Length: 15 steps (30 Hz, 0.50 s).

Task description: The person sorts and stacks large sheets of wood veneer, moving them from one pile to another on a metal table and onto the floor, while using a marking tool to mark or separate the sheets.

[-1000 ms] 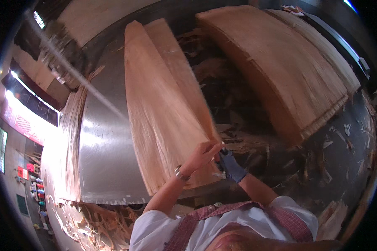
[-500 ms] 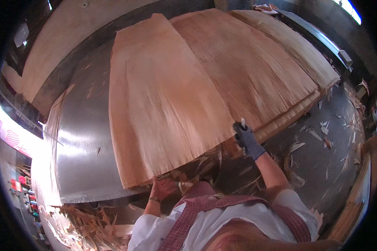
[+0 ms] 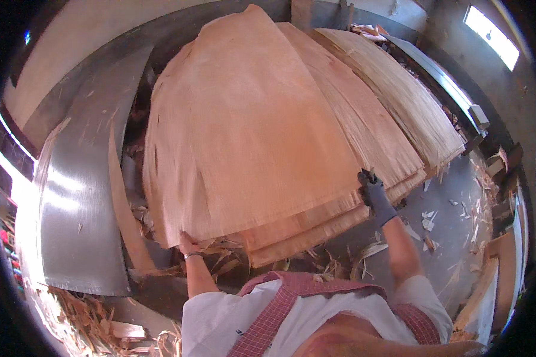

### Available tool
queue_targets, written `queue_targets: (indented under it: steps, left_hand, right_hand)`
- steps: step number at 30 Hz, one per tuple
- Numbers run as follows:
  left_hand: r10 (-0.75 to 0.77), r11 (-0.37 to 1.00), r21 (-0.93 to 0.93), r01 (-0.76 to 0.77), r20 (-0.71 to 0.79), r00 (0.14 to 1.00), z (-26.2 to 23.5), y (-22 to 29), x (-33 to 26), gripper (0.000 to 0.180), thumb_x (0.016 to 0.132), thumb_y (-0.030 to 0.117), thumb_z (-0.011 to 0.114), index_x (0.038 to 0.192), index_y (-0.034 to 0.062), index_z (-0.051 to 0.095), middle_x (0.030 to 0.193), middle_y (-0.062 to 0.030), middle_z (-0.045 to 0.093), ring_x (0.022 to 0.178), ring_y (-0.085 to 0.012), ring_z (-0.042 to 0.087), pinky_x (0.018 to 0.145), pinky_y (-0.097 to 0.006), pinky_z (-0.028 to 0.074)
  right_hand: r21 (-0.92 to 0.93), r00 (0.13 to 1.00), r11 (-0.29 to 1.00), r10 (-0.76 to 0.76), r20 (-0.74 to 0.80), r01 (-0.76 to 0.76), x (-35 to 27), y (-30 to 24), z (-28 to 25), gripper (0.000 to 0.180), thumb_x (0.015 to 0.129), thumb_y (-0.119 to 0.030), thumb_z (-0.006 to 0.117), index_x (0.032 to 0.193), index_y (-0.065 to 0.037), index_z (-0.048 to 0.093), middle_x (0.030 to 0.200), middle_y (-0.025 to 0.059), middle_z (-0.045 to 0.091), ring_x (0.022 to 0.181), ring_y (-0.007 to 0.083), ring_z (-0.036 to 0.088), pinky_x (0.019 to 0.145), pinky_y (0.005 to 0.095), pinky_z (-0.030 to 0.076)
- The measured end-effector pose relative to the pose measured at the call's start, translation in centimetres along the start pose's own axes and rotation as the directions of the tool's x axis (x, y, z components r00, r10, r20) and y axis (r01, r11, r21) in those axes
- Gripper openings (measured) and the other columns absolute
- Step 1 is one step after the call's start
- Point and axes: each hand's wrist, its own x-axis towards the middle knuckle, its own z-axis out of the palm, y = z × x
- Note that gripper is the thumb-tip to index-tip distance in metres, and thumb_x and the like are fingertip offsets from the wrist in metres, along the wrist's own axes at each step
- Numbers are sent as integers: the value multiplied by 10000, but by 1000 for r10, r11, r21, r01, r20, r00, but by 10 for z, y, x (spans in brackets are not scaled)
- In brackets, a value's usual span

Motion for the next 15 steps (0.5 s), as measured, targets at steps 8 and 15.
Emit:
queue_targets:
  steps: [8, 15]
  left_hand:
    - [-99, 989, 115, 97, 9, 995, 134, -108, -143, 275, 915, 411, 573, 808, 157, 572, 630, 51, 518, 528, -138, 485, 442, -293, 376]
    - [5, 999, 31, -9, 133, 991, 183, -207, -178, 267, 884, 400, 592, 1030, 177, 571, 666, 44, 526, 583, -137, 530, 512, -339, 471]
  right_hand:
    - [-52, 999, 998, -25, -20, 24, 134, 4, -180, 404, 870, -353, 670, 1214, -151, 605, 686, -44, 560, 447, 72, 471, 383, 232, 317]
    - [-145, 989, 980, -126, 73, 135, 291, 81, -312, 541, 810, -421, 718, 1268, -170, 578, 896, 25, 691, 502, 134, 585, 406, 284, 406]
